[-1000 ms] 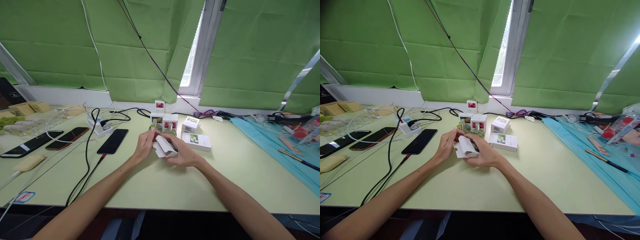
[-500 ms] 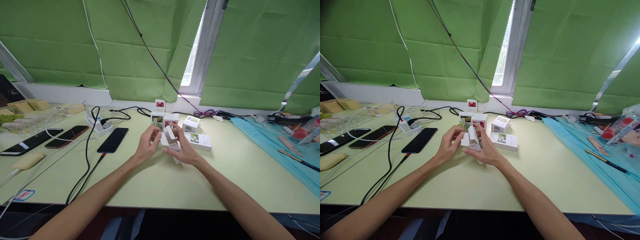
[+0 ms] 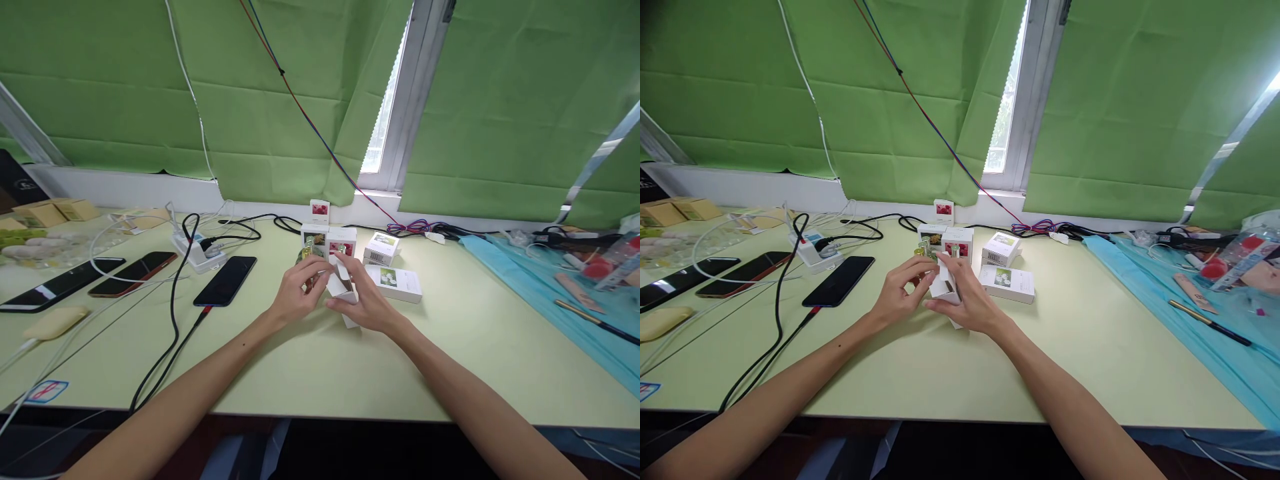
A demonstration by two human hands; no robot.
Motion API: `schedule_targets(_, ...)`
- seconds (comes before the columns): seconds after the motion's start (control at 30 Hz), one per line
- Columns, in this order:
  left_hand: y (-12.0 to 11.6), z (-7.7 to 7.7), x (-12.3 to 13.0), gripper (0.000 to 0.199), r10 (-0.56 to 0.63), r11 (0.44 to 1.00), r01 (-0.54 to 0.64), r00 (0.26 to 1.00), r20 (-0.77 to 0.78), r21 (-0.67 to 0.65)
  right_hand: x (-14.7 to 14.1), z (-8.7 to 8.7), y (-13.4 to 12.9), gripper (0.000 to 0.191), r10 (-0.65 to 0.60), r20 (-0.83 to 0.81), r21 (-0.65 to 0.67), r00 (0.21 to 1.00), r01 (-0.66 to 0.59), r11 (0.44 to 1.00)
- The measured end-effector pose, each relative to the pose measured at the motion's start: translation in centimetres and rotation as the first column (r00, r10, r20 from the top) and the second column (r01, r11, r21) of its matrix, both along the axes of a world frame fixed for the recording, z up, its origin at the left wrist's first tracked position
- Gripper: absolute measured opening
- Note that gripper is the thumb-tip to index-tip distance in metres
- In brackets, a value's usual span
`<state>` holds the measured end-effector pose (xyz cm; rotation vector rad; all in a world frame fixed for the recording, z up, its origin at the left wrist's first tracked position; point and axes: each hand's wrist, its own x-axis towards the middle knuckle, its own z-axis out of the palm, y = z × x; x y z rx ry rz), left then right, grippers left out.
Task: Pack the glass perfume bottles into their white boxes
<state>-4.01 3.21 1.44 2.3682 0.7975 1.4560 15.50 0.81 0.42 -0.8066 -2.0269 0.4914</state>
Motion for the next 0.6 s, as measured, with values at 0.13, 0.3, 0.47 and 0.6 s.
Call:
schedule_targets(0.13, -0.02, 0.15, -0.13, 0.021, -0.027, 0.997, 0.026, 1.0, -0.002, -0.071, -0.05, -0.07, 0.07, 0.073, 0.025, 0.036, 0.042, 0.999, -0.027, 0.999)
schedule_targets(0.3, 0.1, 0.41, -0.38, 0.029, -0.097, 0.984, 0.095, 0.995, -0.003, -0.154, -0.13, -0.13, 0.2, 0.063, 0.021, 0.02, 0.061, 1.0, -0.022, 0.998)
schedule_targets(0.47, 0.17, 0.42, -0.53, 0.036, -0.139, 0.959, 0.144, 0.99, 0.035, -0.244, -0.19, -0.25, 0.13, 0.061, 0.012, -0.015, 0.069, 1.0, -0.011, 0.998)
schedule_targets(0.6, -0.03, 0.58, -0.51, 0.03, -0.14, 0.96, 0.146, 0.989, 0.039, -0.237, -0.33, -0.14, -0.16, 0.069, -0.025, -0.038, -0.013, 0.999, 0.024, 1.0)
